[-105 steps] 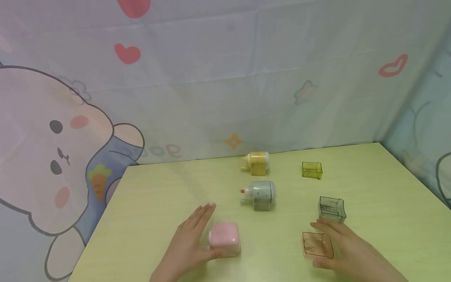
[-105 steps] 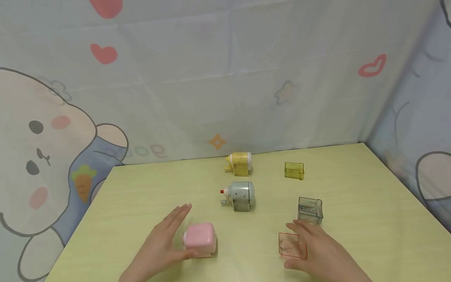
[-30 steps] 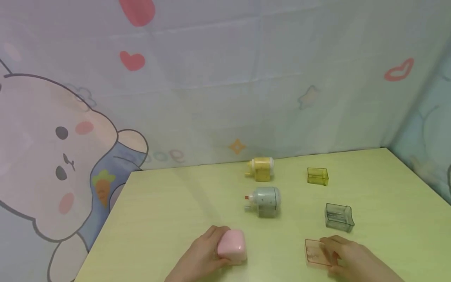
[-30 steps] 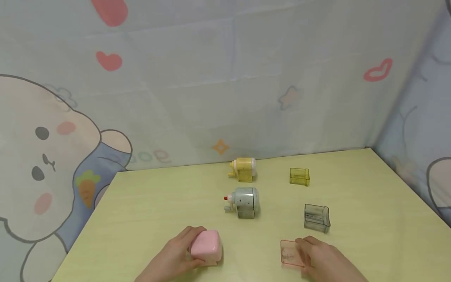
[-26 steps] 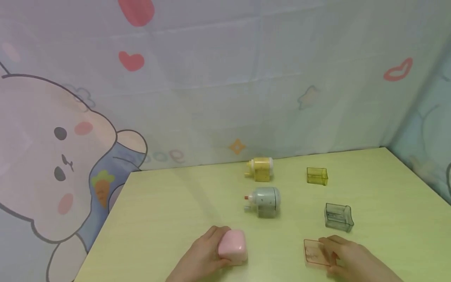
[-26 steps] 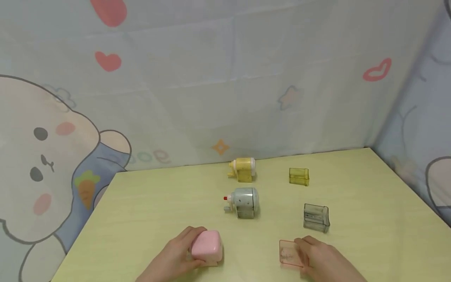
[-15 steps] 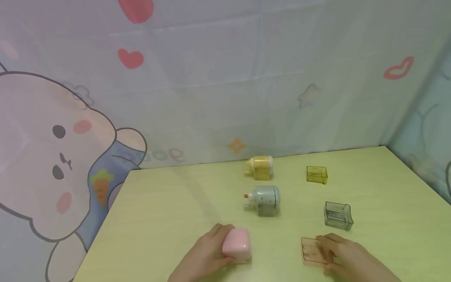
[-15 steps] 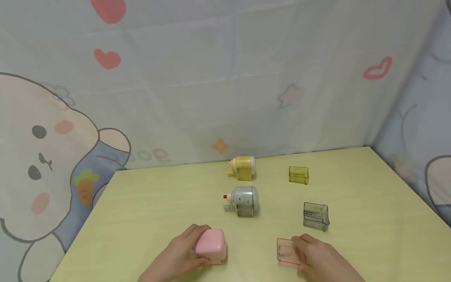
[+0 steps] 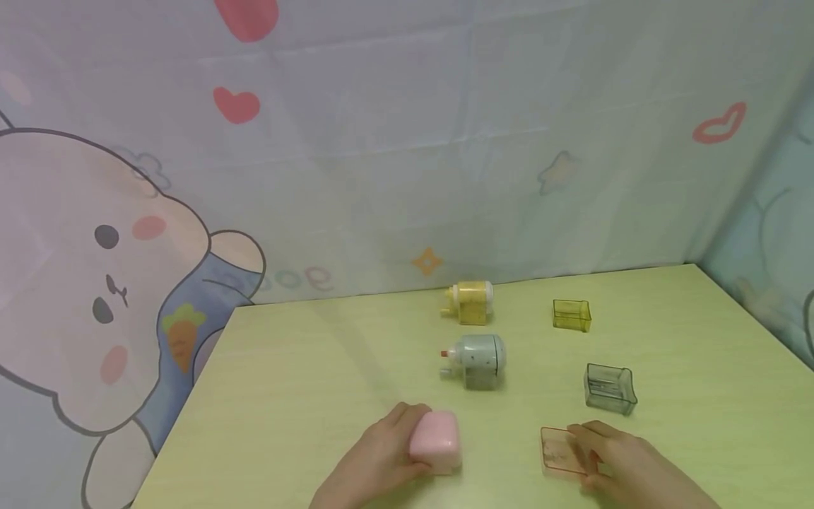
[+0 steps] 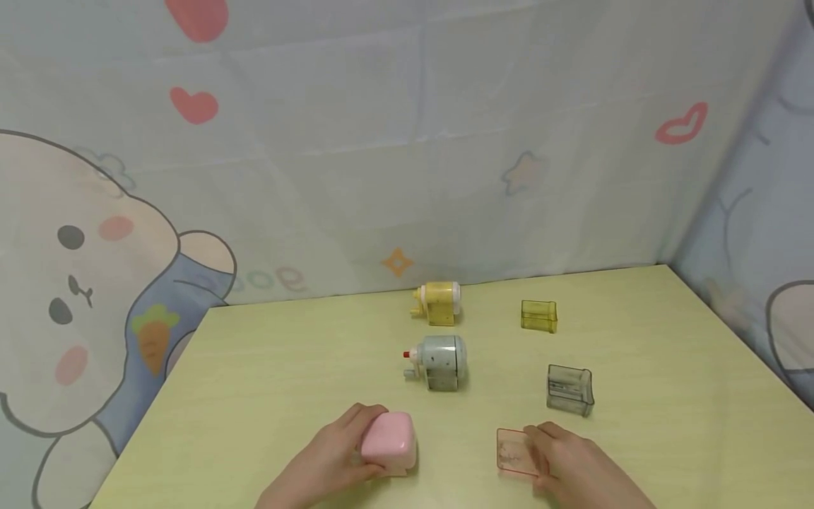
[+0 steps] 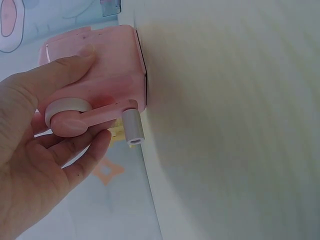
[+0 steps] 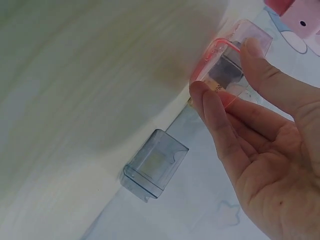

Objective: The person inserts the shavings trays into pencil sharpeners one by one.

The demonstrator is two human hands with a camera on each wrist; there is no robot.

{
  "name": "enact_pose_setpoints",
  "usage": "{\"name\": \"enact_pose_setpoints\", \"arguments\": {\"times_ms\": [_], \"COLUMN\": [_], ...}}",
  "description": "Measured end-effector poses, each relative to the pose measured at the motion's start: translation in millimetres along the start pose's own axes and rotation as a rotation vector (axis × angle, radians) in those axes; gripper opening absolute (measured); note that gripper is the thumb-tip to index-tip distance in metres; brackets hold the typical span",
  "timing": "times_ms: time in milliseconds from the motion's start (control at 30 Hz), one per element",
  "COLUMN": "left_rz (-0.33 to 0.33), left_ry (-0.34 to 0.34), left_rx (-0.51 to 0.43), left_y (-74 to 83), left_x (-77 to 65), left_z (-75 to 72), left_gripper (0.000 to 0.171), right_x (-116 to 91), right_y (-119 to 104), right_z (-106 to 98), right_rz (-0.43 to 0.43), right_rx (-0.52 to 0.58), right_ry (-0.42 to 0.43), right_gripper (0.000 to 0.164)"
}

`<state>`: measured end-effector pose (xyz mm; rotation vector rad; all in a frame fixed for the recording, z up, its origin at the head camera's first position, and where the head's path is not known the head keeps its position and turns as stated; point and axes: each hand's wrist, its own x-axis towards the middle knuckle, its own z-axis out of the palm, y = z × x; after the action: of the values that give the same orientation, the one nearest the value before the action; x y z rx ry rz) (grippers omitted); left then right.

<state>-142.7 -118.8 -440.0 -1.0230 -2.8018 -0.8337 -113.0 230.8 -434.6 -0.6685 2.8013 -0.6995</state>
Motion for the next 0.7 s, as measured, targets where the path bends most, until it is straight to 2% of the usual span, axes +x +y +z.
{"name": "enact_pose_setpoints", "arguments": {"times_ms": [267, 500, 700], "left_rz": [0.015, 0.031, 0.023], "left_ry": [0.009, 0.022, -0.006], "left_rx": [0.011, 0.006, -0.015], "left_y": [2.3, 4.5, 7.8], "left_x": [3.6, 5.3, 7.4], "left_z": [3.7, 6.3, 8.2], "left_gripper": [0.061, 0.062, 0.06], "right_x": [2.8, 3.6, 4.8], "right_y": [-3.9, -6.0, -8.2], "right_z": [2.2, 2.2, 2.3], "right_rz": [-0.075, -0.063, -0.056], "right_rx": [-0.057, -0.062, -0.035], "right_ry": [0.049, 0.041, 0.024], "right_gripper": [0.055, 0.055, 0.052]}}
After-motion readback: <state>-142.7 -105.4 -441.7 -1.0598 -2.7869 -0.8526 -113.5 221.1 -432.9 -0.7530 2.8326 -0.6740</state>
